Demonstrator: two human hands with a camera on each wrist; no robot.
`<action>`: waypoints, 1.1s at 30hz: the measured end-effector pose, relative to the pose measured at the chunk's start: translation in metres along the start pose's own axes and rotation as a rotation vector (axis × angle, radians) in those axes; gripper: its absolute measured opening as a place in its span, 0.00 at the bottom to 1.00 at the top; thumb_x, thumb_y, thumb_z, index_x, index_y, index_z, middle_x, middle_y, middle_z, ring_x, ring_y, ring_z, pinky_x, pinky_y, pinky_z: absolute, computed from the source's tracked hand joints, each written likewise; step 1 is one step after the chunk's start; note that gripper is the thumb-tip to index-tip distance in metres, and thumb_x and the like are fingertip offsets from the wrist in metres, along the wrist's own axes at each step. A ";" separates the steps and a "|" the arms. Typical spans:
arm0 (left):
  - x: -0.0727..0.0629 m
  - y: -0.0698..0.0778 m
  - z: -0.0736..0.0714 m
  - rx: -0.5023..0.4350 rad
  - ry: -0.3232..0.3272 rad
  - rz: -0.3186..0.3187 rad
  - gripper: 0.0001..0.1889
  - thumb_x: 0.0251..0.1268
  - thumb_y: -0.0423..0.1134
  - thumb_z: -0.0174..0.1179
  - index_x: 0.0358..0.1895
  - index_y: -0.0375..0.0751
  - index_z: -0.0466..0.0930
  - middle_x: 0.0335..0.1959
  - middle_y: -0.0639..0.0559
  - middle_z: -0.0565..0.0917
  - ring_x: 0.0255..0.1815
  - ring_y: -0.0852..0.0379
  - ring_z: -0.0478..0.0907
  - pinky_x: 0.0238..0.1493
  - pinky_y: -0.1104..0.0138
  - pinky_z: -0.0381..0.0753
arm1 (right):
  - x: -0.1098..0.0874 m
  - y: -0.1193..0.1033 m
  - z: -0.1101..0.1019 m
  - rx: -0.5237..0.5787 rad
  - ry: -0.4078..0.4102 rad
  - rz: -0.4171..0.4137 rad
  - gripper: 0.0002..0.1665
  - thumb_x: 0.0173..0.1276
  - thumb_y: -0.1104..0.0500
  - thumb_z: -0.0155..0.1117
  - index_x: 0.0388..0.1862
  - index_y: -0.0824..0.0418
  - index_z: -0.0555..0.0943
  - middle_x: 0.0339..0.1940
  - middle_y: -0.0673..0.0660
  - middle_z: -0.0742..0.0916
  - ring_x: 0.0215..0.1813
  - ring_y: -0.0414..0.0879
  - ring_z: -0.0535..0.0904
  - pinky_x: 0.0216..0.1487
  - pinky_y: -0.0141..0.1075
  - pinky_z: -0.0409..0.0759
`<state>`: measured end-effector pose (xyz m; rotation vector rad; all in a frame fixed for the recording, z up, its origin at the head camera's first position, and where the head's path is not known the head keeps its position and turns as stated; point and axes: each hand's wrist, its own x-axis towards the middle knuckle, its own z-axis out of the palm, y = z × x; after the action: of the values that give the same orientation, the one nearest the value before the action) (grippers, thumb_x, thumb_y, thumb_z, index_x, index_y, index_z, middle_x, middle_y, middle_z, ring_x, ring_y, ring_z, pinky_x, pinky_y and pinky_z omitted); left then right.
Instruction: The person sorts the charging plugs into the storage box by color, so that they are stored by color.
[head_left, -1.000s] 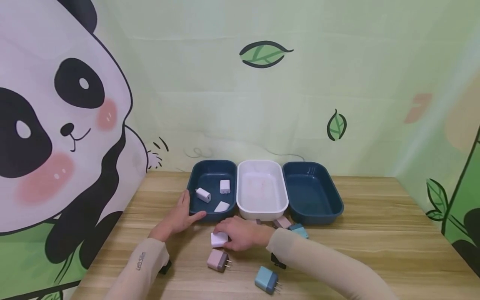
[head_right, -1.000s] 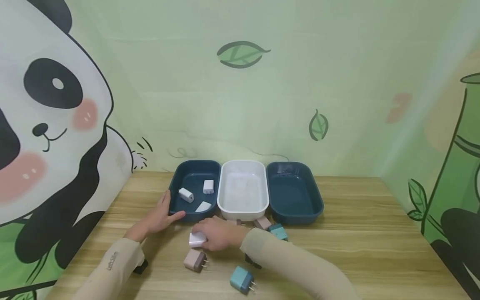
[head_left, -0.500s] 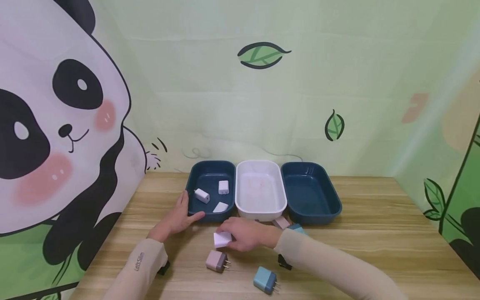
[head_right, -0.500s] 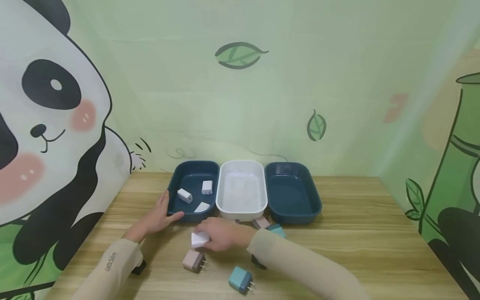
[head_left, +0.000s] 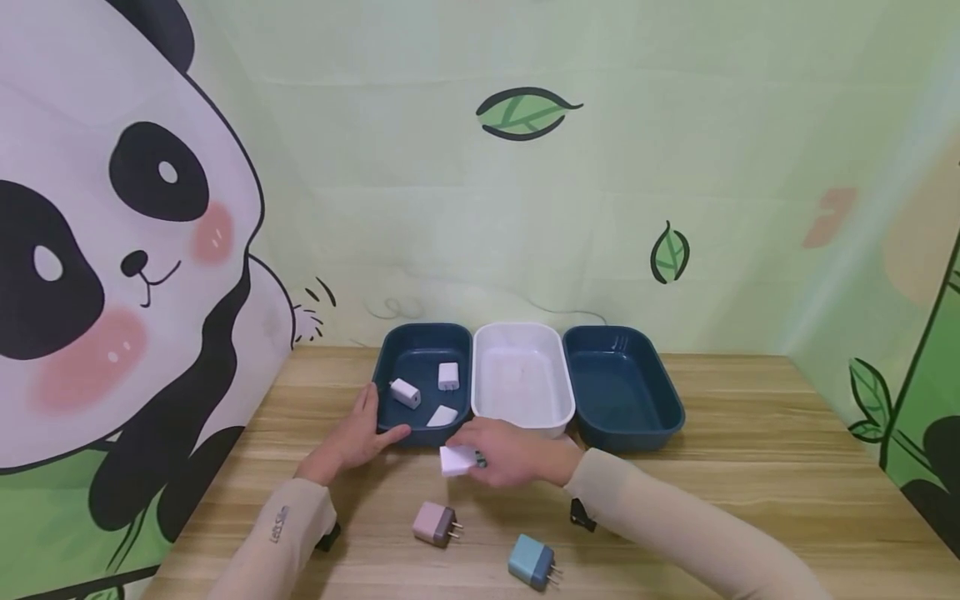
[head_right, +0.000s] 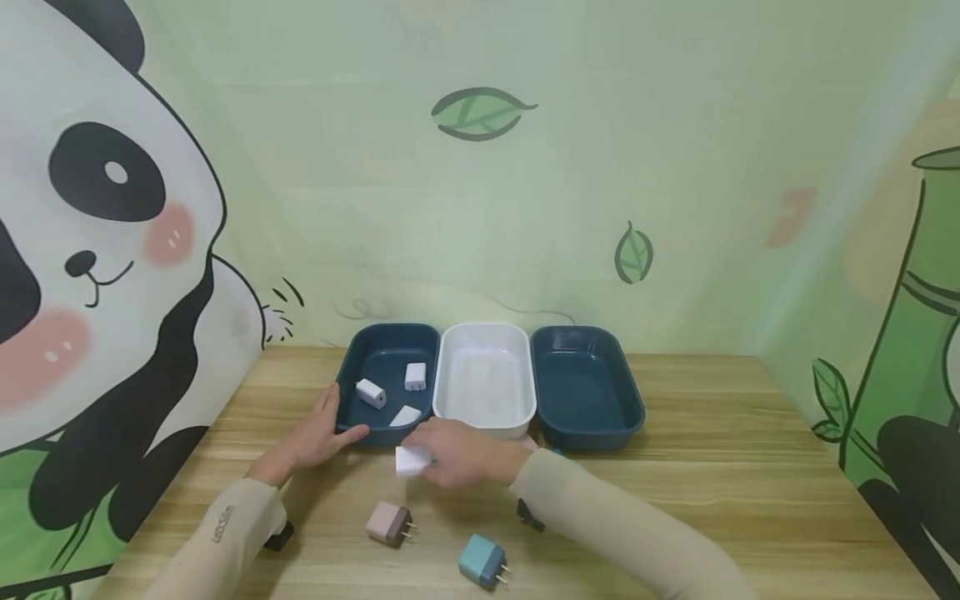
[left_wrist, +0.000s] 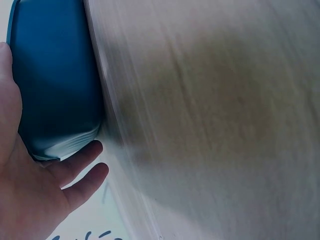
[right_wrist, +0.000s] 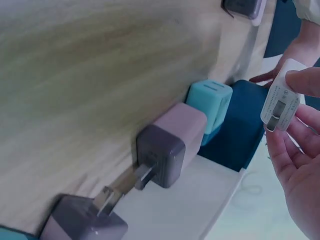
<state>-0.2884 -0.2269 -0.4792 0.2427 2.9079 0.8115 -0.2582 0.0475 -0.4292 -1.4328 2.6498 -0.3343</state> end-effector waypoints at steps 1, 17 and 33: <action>0.000 0.000 0.000 0.002 0.001 0.001 0.58 0.60 0.63 0.56 0.72 0.26 0.30 0.73 0.29 0.37 0.72 0.34 0.45 0.67 0.46 0.51 | 0.000 0.000 -0.001 0.005 0.002 0.010 0.24 0.66 0.56 0.61 0.61 0.58 0.75 0.57 0.52 0.79 0.55 0.41 0.73 0.58 0.34 0.72; 0.001 -0.001 0.002 0.014 0.009 0.003 0.57 0.60 0.63 0.57 0.72 0.26 0.31 0.73 0.29 0.38 0.71 0.33 0.47 0.66 0.45 0.53 | 0.003 0.012 -0.019 -0.003 0.057 0.098 0.24 0.66 0.56 0.63 0.60 0.57 0.75 0.57 0.53 0.80 0.54 0.43 0.73 0.59 0.35 0.72; 0.000 0.001 0.000 0.010 0.007 -0.006 0.58 0.59 0.64 0.56 0.72 0.27 0.31 0.73 0.30 0.38 0.72 0.33 0.47 0.67 0.45 0.53 | 0.016 0.028 -0.027 0.003 0.089 0.136 0.24 0.65 0.56 0.62 0.60 0.60 0.75 0.56 0.54 0.80 0.54 0.45 0.73 0.58 0.36 0.72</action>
<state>-0.2881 -0.2267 -0.4786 0.2331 2.9182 0.7981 -0.2954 0.0525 -0.4098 -1.2565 2.7975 -0.3967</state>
